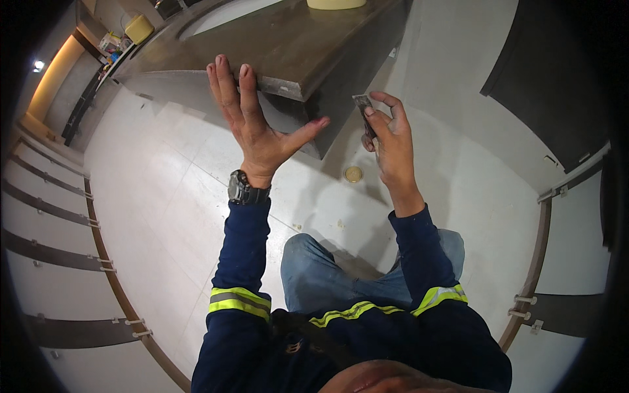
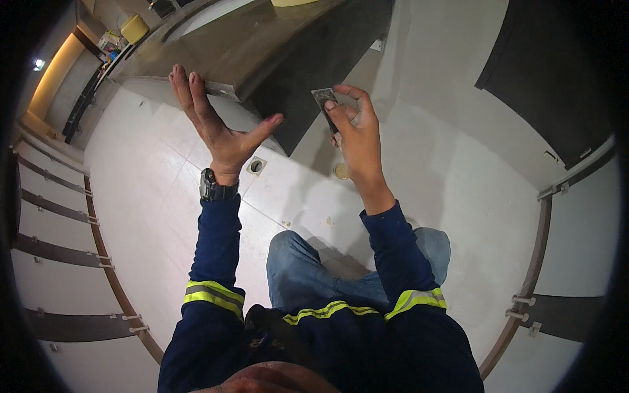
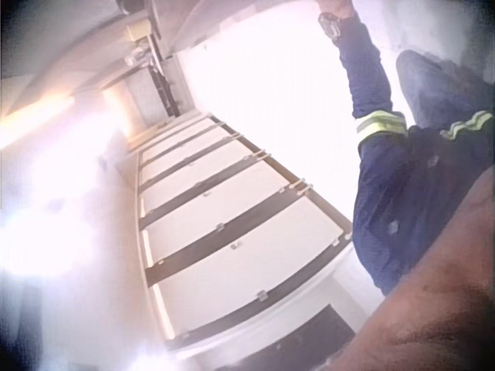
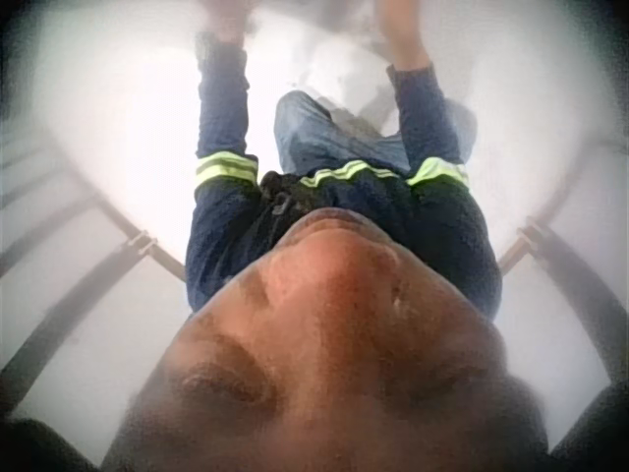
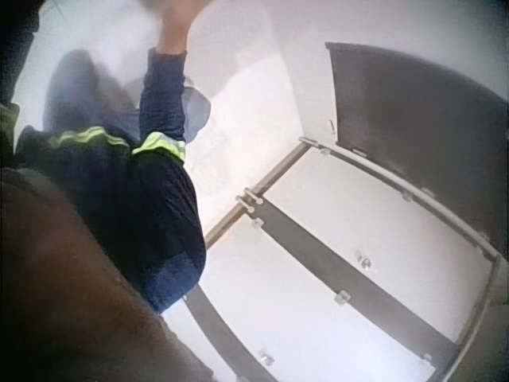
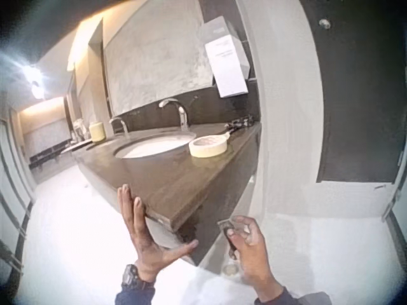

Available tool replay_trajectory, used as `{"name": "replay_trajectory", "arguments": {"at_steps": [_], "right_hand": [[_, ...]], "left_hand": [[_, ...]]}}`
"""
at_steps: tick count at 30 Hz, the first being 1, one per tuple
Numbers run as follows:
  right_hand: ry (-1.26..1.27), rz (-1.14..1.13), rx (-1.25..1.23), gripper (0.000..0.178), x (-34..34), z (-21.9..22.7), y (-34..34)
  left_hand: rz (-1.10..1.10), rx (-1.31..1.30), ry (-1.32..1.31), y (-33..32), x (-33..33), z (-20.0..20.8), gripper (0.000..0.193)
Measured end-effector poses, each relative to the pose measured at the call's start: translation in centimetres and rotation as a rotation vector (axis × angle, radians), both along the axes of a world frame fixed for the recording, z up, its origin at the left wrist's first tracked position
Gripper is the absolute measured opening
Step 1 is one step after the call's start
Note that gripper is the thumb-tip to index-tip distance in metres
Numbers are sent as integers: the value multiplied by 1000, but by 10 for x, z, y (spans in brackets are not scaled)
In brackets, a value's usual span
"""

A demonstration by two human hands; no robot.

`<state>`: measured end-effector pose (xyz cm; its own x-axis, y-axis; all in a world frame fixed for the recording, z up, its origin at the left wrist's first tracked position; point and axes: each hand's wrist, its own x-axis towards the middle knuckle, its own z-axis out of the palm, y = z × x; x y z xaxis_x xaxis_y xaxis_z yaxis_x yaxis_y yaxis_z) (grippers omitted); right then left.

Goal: The person sands the edge of a curved metal or plastic panel with a sanding block, then applies masking tape along the same edge. The person sits on the floor during the task.

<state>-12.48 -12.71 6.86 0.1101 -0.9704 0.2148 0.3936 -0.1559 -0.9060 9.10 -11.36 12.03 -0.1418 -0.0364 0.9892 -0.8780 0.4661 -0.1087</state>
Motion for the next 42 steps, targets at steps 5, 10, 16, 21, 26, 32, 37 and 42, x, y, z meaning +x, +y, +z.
{"name": "replay_trajectory", "arguments": {"at_steps": [5, 10, 16, 21, 26, 32, 37, 42], "right_hand": [[25, 136, -46, 40, 3, -2, 10], [216, 138, -231, 51, 0, 5, 34], [-52, 362, 187, 42, 20, -12, 102], [-262, 376, 466, 20, 61, -66, 118], [-229, 216, 176, 32, 98, -78, 102], [-174, 287, 191, 55, 115, -66, 87], [-230, 241, 178, 54, 118, -55, 79], [-314, 220, 135, 49, 114, -28, 77]], "left_hand": [[0, -54, 33, -20, 22, -9, 118], [59, -29, -39, -22, 75, 21, 107], [-20, 112, 12, -16, 107, 33, 58], [24, 63, 36, -17, 100, 30, 60], [43, 112, 31, -15, 97, 33, 59], [13, 128, 50, -12, 93, 35, 57], [-31, 178, 113, -10, 91, 34, 57], [22, 157, 59, -9, 94, 33, 57]]}}
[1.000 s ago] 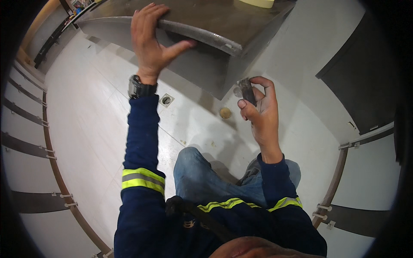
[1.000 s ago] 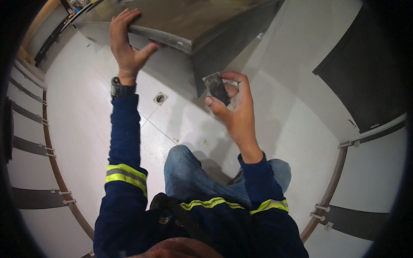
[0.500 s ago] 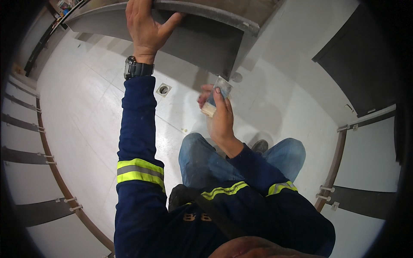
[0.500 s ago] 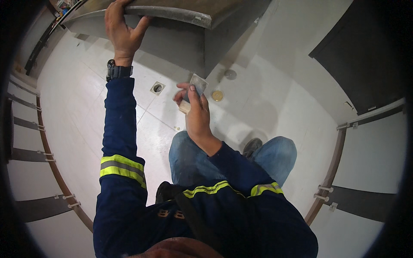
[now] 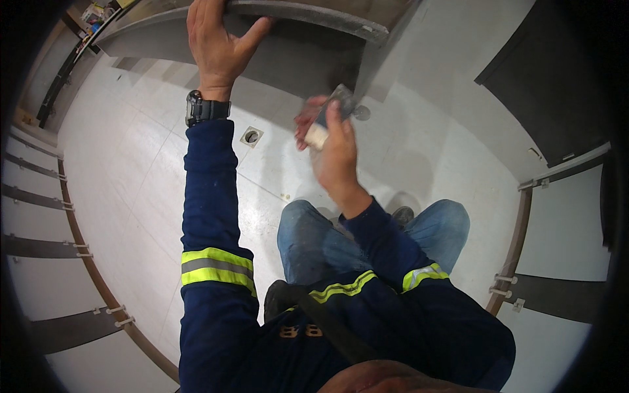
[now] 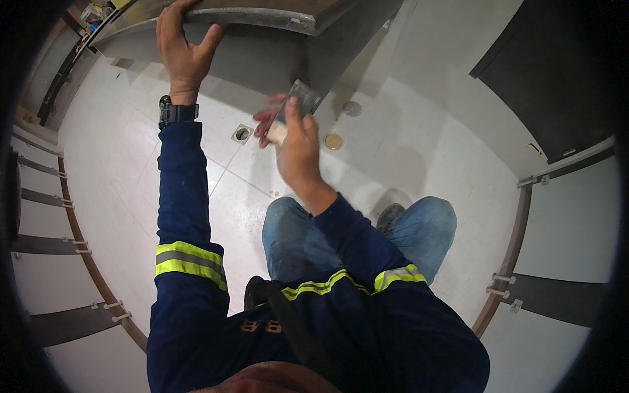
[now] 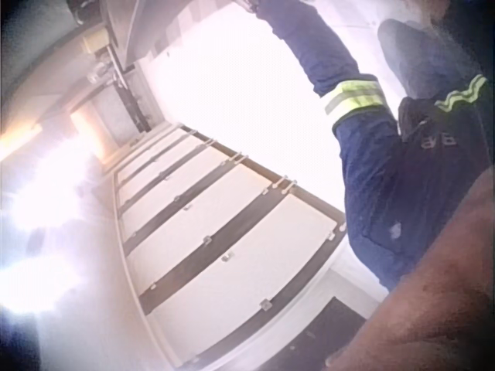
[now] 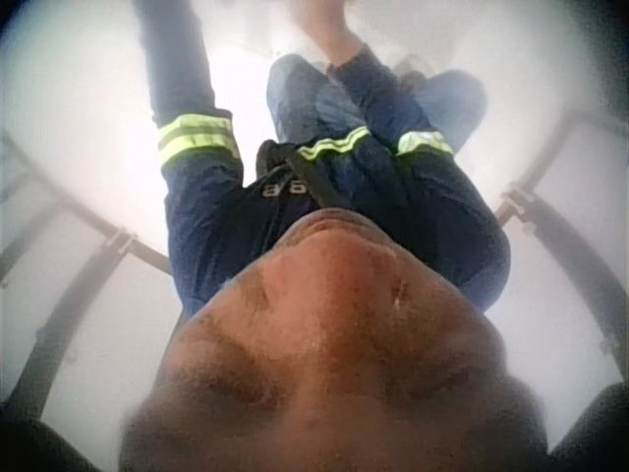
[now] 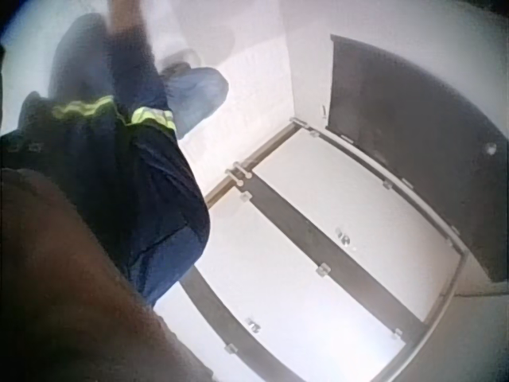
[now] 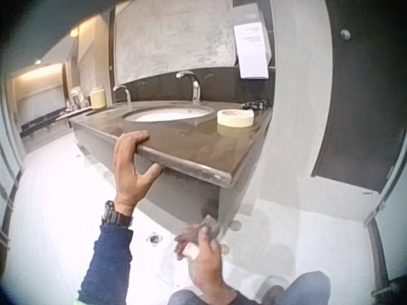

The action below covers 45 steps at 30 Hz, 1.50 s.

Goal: The person sands the edge of a curved metal or plastic panel with a sanding block, then applies masking tape along the same edge. The person sits on the floor during the task.

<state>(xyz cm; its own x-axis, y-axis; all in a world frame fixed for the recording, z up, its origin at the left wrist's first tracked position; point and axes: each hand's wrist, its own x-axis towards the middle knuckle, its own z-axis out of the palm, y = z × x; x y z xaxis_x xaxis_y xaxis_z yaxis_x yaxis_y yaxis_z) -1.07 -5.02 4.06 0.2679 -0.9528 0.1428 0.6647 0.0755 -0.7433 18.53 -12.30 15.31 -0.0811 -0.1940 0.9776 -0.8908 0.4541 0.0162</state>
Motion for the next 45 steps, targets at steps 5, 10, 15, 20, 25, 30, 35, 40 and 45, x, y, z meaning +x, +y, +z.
{"name": "replay_trajectory", "arguments": {"at_steps": [5, 10, 15, 20, 25, 30, 35, 40, 45], "right_hand": [[-100, 109, -34, 47, -3, -2, 6], [134, 24, 151, 47, 9, -26, 14], [-25, 36, 50, 47, 15, -17, 9], [56, -12, 59, 49, 18, 0, 8], [31, -23, 82, 47, 21, 0, 8], [94, -88, 85, 48, 15, 2, 6], [1, 47, 93, 47, 12, 3, 10], [28, -4, 100, 46, 15, -3, 13], [28, 20, 181, 47, 14, 0, 11]], "left_hand": [[-7, -19, 3, -3, 0, -1, 57], [-68, 54, 92, -5, 1, -3, 57], [-15, -29, -1, -6, 6, -3, 57], [-9, -48, -20, -4, 7, -4, 56], [-37, 29, 19, -3, 5, -1, 56], [-15, -43, -32, -5, 5, -1, 58], [-36, -49, -16, -10, 9, -5, 62], [-18, -86, -58, -17, 16, -6, 64], [-17, -77, -57, -17, 16, -8, 64]]}}
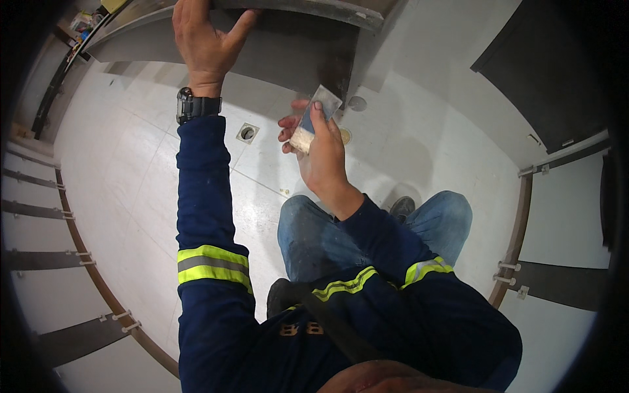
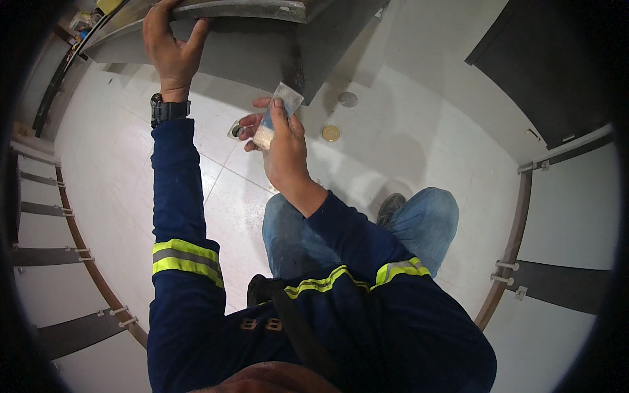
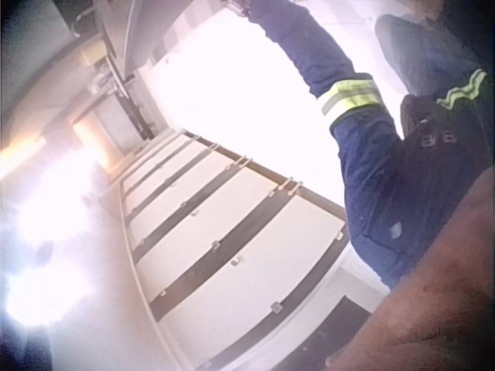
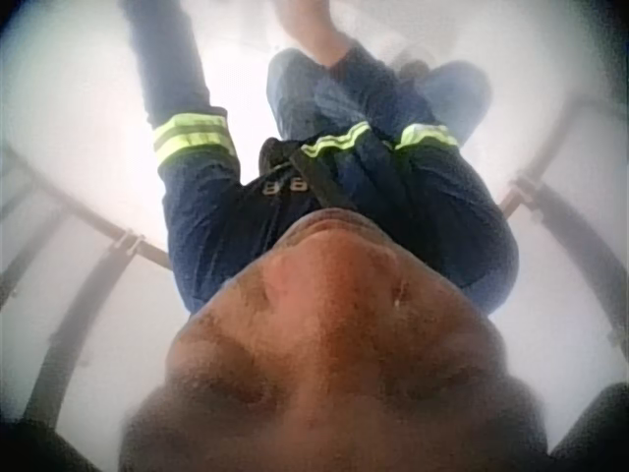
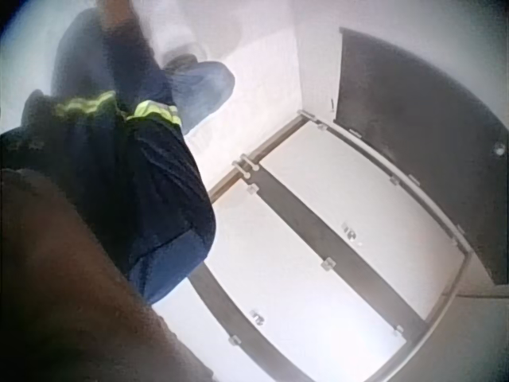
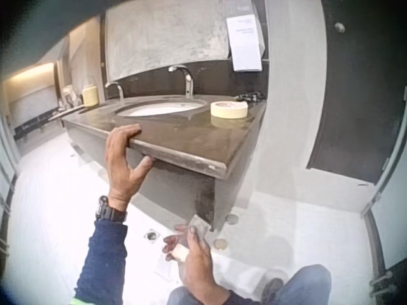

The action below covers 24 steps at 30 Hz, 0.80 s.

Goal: The person sands the edge of a curved metal or plastic panel with a sanding block, then applies masking tape along the same edge. The person sits on the floor during the task.

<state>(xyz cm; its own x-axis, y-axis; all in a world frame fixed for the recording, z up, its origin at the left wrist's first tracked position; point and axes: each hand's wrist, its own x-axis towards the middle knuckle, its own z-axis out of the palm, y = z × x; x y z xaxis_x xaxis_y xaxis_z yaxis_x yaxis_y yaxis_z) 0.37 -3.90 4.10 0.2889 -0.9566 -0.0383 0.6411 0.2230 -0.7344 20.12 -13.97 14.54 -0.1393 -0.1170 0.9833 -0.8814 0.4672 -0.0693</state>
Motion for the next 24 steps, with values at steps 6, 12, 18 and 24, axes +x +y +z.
{"name": "replay_trajectory", "arguments": {"at_steps": [6, 12, 18, 24], "right_hand": [[-111, -8, -203, 45, -4, 11, 0], [-64, 48, 7, 46, 0, 5, 3], [-63, 45, 12, 47, -3, 1, 1], [-46, 40, -15, 46, -4, 5, 1]], "left_hand": [[-8, 26, 22, 2, -2, 1, 61], [4, 2, -4, 2, -1, 3, 60], [-41, 38, 44, 4, -5, 1, 60], [-22, 38, 24, 8, -7, 4, 60]]}}
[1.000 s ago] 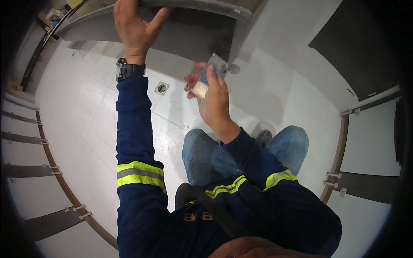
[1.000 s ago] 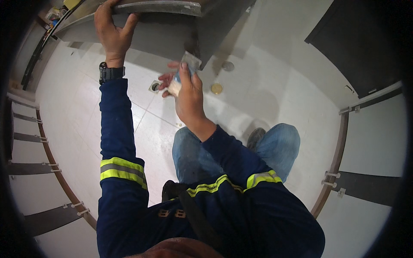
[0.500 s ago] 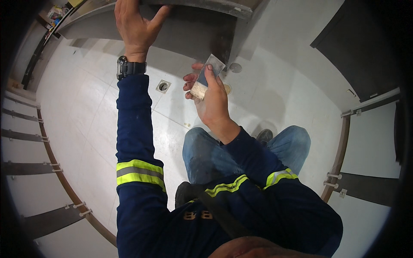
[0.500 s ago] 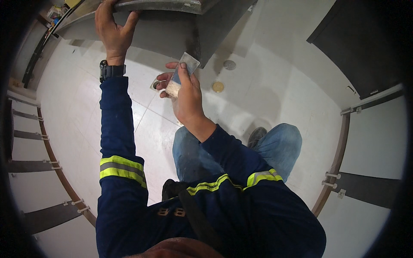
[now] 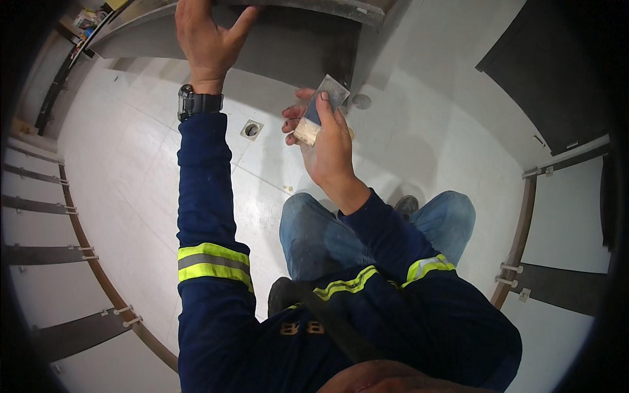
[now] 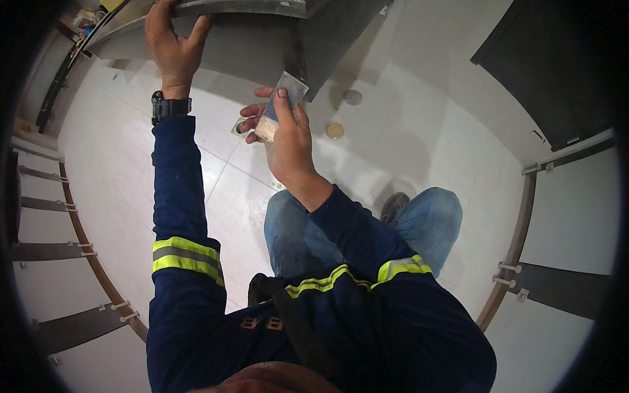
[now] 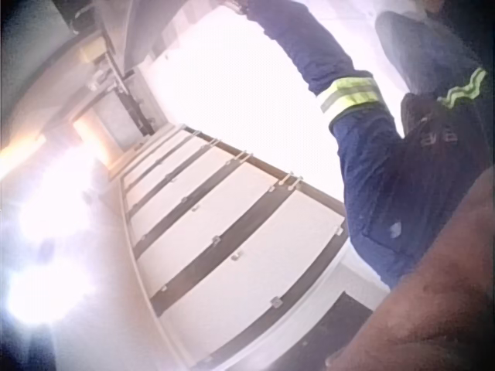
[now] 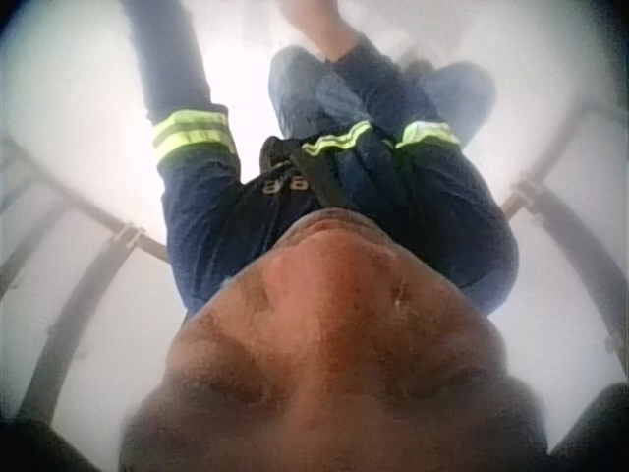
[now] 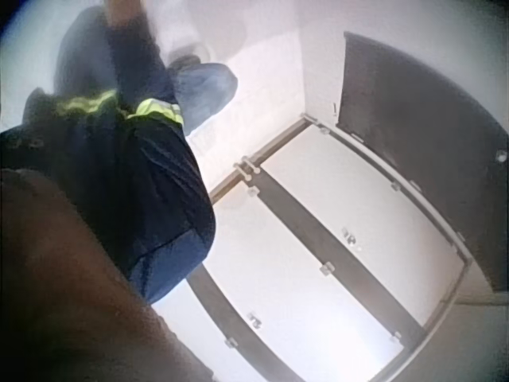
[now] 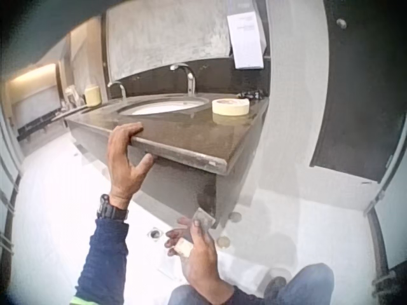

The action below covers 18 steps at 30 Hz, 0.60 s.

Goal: The person sands the edge of a curved metal or plastic panel with a sanding block, then applies masking tape along the same edge. The person sits on the floor during the task.

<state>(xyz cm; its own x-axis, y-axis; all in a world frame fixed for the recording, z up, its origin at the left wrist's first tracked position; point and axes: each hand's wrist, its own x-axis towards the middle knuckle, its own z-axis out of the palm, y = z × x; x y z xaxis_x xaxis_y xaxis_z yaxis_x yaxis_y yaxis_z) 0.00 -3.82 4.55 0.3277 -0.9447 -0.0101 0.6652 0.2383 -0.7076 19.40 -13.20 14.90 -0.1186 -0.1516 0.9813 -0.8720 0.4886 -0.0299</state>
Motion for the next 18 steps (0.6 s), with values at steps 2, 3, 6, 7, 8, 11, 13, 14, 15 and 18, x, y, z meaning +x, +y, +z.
{"name": "replay_trajectory", "arguments": {"at_steps": [2, 3, 6, 7, 8, 11, 13, 14, 15, 18], "right_hand": [[3, -2, -13, 46, 0, 0, -1], [-13, 3, -27, 46, 0, 0, -2], [10, -3, -6, 47, -1, -2, -3], [36, -5, 16, 47, 0, -3, -3], [43, -10, -23, 48, -1, -4, -3], [65, -19, -72, 49, -1, -3, -3], [36, -27, -138, 49, -2, 0, -3], [66, -22, -89, 49, -3, 3, -4], [77, -22, -78, 49, -4, 4, -4], [65, -66, -192, 51, -7, 9, -8]], "left_hand": [[-7, -43, -27, 0, 0, 1, 60], [-17, -11, 0, 0, -1, 1, 60], [-23, 18, 20, -1, 0, 1, 60], [-12, -12, -14, -2, 1, 1, 60], [-5, -35, -48, -3, 1, 1, 60], [-27, -5, 10, -4, 2, -1, 60], [-22, -3, 4, -4, 2, -1, 59], [-17, -14, 0, -4, 2, -1, 59], [-12, -27, -5, -3, 2, -1, 59], [-19, 7, 14, -1, 0, -1, 60]]}}
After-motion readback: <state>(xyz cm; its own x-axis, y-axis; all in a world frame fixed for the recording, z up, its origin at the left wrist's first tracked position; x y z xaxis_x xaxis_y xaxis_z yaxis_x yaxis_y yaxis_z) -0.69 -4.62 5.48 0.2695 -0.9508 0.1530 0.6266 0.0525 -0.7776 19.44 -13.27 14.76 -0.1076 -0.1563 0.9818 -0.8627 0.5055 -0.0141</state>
